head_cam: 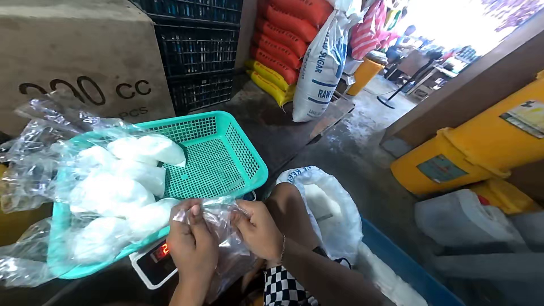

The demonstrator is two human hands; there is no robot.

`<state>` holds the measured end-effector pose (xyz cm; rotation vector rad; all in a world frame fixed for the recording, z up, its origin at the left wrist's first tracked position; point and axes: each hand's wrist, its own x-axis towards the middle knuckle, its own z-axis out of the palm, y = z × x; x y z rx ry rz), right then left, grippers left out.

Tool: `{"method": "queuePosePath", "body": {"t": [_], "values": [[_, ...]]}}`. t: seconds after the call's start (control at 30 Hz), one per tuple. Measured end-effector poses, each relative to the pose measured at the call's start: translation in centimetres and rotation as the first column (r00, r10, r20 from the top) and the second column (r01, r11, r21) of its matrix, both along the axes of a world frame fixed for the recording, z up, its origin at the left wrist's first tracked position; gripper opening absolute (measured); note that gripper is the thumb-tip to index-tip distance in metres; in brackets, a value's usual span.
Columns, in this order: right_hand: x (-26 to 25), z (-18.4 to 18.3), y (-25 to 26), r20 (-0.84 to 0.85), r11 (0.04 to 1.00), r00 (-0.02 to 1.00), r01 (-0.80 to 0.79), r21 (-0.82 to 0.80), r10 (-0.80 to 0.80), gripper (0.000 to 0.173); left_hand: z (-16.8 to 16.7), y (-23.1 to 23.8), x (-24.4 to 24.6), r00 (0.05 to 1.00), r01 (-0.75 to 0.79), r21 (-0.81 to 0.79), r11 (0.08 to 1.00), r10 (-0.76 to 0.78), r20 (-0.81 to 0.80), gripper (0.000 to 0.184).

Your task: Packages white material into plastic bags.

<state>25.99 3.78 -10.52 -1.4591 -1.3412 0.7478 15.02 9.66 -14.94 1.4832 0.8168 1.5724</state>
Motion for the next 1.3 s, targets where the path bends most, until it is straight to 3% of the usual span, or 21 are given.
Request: {"method": "queuePosePath", "body": {"t": [0.1,0.2,0.37,0.53,0.7,0.8,0.93,1.03,1.1,1.2,1.3], "values": [[-0.6,-1.4,0.8,0.081,0.995,0.996,0.024,0.100,-0.032,0.029,-0.1,-0.3,0.3,1.000,0.017,-0.007,1.000,-0.016,0.026,0.024],[-0.4,-2.0,1.7,0.001,0.999,1.000,0.005,0.053,-0.005,0.038,-0.5,-0.1,0.4,0.997,0.064,-0.037,0.997,-0.063,0.036,0.021],[0.6,0.0,0.7,-0.167,0.993,0.979,-0.121,0.005,0.120,0.018,-0.2,0.7,-0.4,0.999,-0.003,-0.006,1.000,0.003,-0.045,0.026],[0.8,1.3,-0.1,-0.062,0.995,0.994,-0.096,-0.040,0.093,0.021,-0.1,0.8,-0.3,0.999,-0.012,0.026,1.000,0.013,-0.030,0.025],[-0.1,0.1,0.6,0.214,0.995,0.977,-0.006,0.101,-0.016,0.024,-0.6,0.3,0.1,0.999,0.049,0.050,0.998,-0.050,0.019,0.022],[0.0,-1.5,1.0,0.215,0.985,0.976,-0.008,0.171,-0.029,0.032,-0.7,-0.2,0.1,0.998,0.064,0.072,0.995,-0.064,-0.006,0.021],[1.2,0.0,0.2,0.086,0.999,0.996,-0.002,0.052,-0.003,0.025,-0.6,-0.5,0.3,0.989,0.082,0.053,0.995,-0.074,-0.130,0.023],[5.3,1.4,0.0,-0.050,0.998,0.997,-0.066,0.010,0.066,0.017,-0.7,-0.2,0.1,0.961,0.101,-0.028,0.995,-0.104,-0.256,0.022],[7.6,2.0,0.2,-0.101,0.992,0.991,-0.100,-0.077,0.092,0.030,-1.1,-0.2,-0.3,0.942,0.135,-0.078,0.988,-0.152,-0.300,0.018],[6.8,3.9,0.4,0.077,0.962,0.995,-0.038,-0.270,0.061,0.048,-0.8,-0.4,-0.1,0.919,0.191,-0.081,0.978,-0.207,-0.335,0.017],[4.5,2.6,0.1,0.243,0.979,0.970,0.053,-0.195,-0.004,0.012,-0.7,-0.9,0.1,0.891,0.236,-0.085,0.968,-0.251,-0.378,0.019]]}}
